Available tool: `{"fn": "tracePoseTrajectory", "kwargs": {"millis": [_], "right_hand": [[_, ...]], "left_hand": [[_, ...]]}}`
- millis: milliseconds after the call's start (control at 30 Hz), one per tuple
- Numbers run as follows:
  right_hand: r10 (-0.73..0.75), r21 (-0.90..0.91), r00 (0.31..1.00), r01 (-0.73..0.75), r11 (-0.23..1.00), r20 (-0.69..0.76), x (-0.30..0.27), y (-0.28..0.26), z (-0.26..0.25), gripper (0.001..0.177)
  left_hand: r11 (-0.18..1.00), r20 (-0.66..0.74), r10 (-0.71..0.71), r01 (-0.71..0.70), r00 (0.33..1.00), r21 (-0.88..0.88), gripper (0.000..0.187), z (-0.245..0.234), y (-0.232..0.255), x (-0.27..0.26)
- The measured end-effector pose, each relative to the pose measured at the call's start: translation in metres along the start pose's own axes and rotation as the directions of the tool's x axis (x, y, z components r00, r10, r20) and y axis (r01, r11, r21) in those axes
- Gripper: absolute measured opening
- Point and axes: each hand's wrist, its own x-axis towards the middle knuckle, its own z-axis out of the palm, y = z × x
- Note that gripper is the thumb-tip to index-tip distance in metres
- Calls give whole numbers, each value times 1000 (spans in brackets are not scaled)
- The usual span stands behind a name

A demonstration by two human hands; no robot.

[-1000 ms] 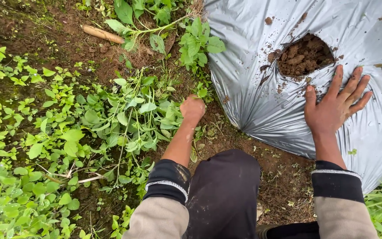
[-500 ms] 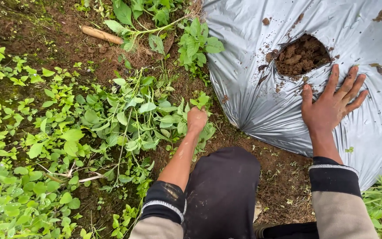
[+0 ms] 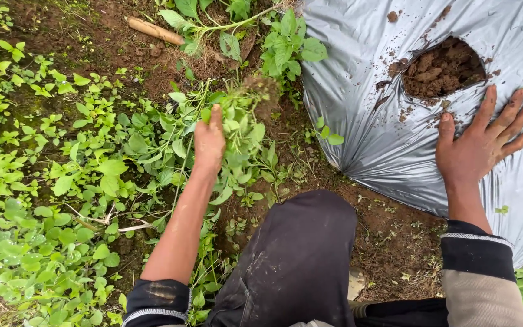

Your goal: The person pulls weeds by hand from around plants growing through a plastic ground cover, gathering them into a pile. They then use a hoe to loosen and remove additional weeds from the soil beside the covered bed.

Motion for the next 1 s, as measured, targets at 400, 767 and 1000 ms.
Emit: {"fn": "tracePoseTrajectory", "kwargs": {"millis": [400,767,1000], "right_hand": [[-1,-33,1000,0,999,-18,1,-1,4,85],[9,-20,998,-10,1000,-58,1,-2,7,81],[4,-42,999,-6,999,-49,2,-3,6,84]], "left_hand": [[377,448,332,-552,830,743,81,104,-47,43],[876,315,393,-455,864,158,23,205,-152,119],[983,271,118,-73,955,-169,25,203,-131,115]]}}
